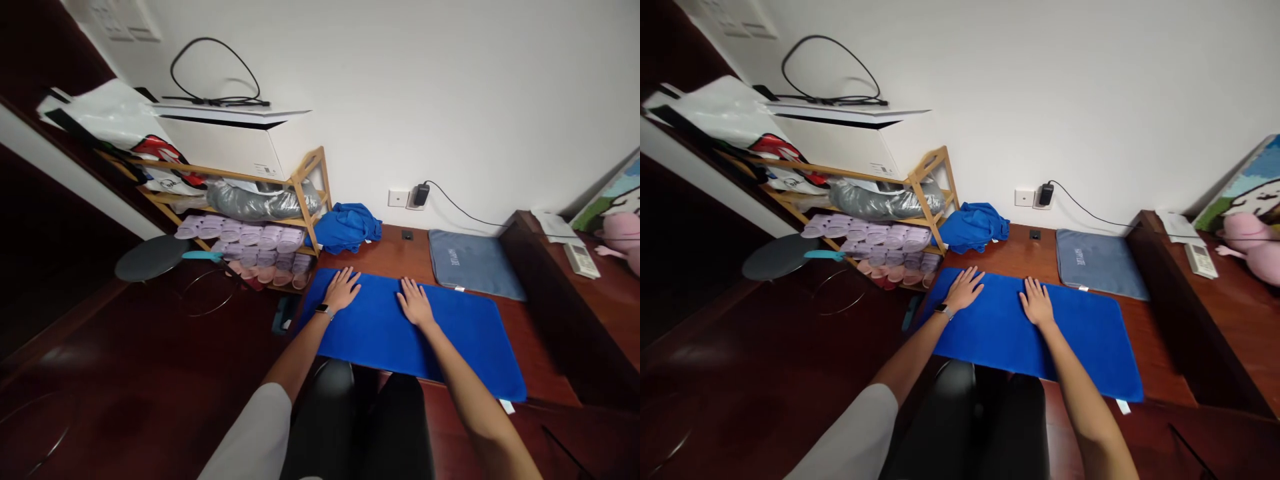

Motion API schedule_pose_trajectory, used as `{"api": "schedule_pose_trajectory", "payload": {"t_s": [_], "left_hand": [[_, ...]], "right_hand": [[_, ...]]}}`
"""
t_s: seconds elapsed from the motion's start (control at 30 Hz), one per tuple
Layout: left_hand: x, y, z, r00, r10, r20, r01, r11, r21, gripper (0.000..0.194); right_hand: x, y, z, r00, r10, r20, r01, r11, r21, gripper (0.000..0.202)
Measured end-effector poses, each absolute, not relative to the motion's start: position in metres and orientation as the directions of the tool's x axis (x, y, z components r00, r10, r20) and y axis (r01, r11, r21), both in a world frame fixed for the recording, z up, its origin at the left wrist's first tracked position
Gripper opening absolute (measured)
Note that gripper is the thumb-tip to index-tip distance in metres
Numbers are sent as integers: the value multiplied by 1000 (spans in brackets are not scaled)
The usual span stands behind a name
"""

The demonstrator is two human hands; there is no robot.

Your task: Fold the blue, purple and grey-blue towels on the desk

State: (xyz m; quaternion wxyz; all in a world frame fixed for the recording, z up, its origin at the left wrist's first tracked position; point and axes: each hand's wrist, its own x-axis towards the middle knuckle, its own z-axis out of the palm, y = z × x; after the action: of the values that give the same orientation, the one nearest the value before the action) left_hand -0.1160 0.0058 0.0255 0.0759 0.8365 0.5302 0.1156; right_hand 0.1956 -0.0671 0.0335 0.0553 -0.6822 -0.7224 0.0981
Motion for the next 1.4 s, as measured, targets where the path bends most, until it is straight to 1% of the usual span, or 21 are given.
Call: {"api": "schedule_pose_trajectory", "payload": {"t_s": [0.07,0.17,0.27,0.37,0.47,0.57,0.73,0.77,0.83,0.87,0.93,0.97,1.03,1.1,1.13,1.17,1.23,1.33,1.4], "left_hand": [[-122,12,23,377,924,60,892,-379,245,59],[-151,21,18,321,945,63,920,-327,218,62],[-179,26,12,277,957,88,941,-289,175,66],[-191,27,9,251,963,96,952,-264,153,69],[-190,28,8,258,962,87,954,-268,134,70],[-188,32,10,258,964,67,957,-264,120,71],[-194,43,15,212,977,19,971,-213,112,70],[-196,44,17,209,978,14,972,-210,111,70],[-191,42,22,221,974,42,968,-224,113,69],[-184,40,24,242,968,74,961,-249,120,68],[-155,32,28,325,935,142,928,-344,144,64],[-134,26,30,383,908,166,899,-408,158,63],[-85,14,29,505,844,181,826,-533,183,60],[-40,4,27,584,795,162,768,-606,205,58],[-25,2,25,596,790,143,760,-613,216,57],[-17,1,24,588,800,120,769,-598,224,56],[-25,3,22,512,856,73,825,-514,234,57],[-83,13,21,323,945,57,917,-328,227,62],[-132,19,21,235,969,75,944,-246,220,66]], "right_hand": [[196,-64,29,-52,995,-89,976,31,-216,71],[249,-76,19,29,995,-98,982,-47,-182,72],[331,-101,8,182,978,-101,967,-196,-162,76],[400,-123,-2,352,930,-107,919,-365,-147,80],[430,-131,-9,416,903,-103,893,-427,-142,83],[429,-128,-11,427,899,-102,889,-437,-137,83],[416,-118,1,417,896,-154,885,-438,-154,83],[411,-117,5,416,898,-141,886,-436,-160,83],[393,-115,12,412,909,-63,892,-416,-174,81],[378,-113,16,392,920,-14,903,-388,-183,80],[334,-105,21,293,955,50,939,-278,-203,76],[306,-99,23,217,975,50,956,-201,-215,75],[247,-83,26,54,999,2,968,-52,-244,73],[199,-67,27,-52,998,-44,965,39,-259,71],[184,-61,27,-76,995,-60,964,58,-259,70],[179,-57,26,-79,994,-69,965,59,-255,70],[196,-57,22,-40,996,-81,971,20,-240,70],[279,-79,13,93,992,-90,971,-111,-212,74],[346,-101,3,244,966,-85,948,-256,-188,76]]}}
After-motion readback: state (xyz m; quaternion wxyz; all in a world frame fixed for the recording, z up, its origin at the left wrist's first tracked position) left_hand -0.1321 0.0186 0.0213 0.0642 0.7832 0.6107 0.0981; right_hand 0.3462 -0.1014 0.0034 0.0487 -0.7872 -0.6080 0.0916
